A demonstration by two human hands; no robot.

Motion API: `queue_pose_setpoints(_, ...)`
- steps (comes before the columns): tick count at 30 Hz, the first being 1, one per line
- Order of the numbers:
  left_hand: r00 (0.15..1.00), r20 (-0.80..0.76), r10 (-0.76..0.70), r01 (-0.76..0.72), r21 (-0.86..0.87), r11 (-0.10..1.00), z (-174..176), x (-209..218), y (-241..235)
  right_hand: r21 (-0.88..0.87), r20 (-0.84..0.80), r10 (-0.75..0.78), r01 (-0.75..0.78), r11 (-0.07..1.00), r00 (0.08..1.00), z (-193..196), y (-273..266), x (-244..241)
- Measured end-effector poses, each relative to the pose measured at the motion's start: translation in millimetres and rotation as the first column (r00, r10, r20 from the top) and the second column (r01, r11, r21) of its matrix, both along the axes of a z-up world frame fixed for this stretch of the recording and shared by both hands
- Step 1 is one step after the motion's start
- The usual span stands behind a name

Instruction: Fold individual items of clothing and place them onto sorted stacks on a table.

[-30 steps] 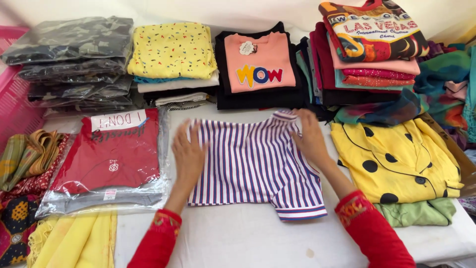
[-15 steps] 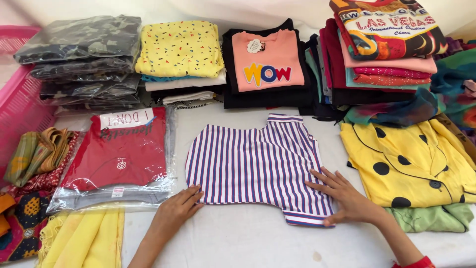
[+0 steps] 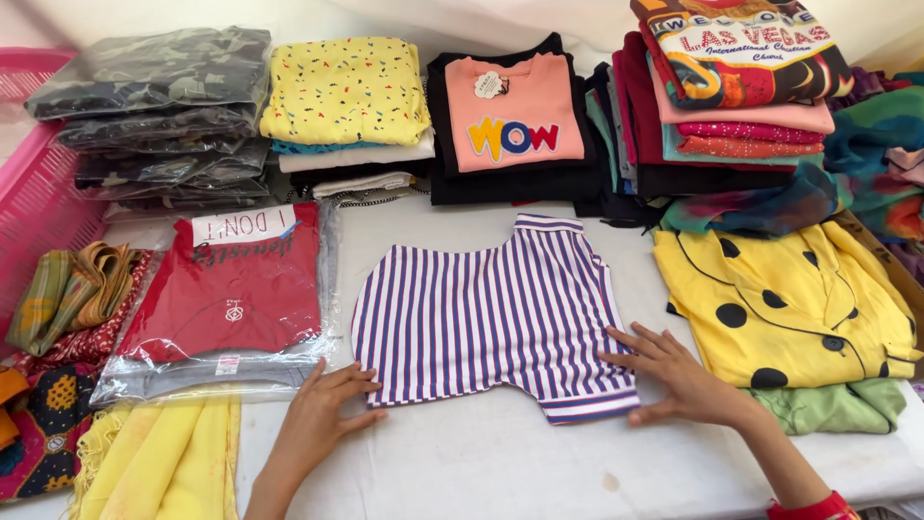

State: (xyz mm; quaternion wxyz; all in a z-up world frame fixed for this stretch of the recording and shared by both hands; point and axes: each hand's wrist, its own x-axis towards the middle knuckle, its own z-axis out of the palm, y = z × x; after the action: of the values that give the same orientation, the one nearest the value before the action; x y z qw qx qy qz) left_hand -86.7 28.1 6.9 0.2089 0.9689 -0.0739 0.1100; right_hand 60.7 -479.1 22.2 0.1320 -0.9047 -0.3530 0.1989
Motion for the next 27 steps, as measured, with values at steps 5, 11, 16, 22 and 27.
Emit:
queue_pose_setpoints(5,0.993,0.109,0.040,-0.051,0.100,0.994,7.1,45.1,9.2,-0.029,-0.081,0.061,-0.064,0.998,0.995,18.3,3.2,42.8)
queue_pose_setpoints(11,0.923,0.369,0.113,-0.089,-0.081,0.993,-19.5,167.1,-6.8,0.517,0.313,-0.394,0.193,0.834,0.864,-16.2,78.5,120.2)
queue_pose_setpoints(16,0.845,0.342,0.412,-0.355,-0.216,0.909,-98.5,229.8,18.3,0.559,0.418,-0.643,0.377,0.738,0.641,-79.1,112.3,152.6)
queue_pose_setpoints(22,0.887,-0.097,0.451,-0.421,-0.572,0.704,-33.7,208.6,1.4,0.564,0.410,-0.614,0.342,0.752,0.675,-76.7,107.6,165.8)
queue_pose_setpoints(27,0.784,-0.012,0.621,-0.568,-0.419,0.709,-25.0,199.9,-9.9,0.717,0.287,-0.692,0.331,0.614,0.663,-101.0,99.1,177.3)
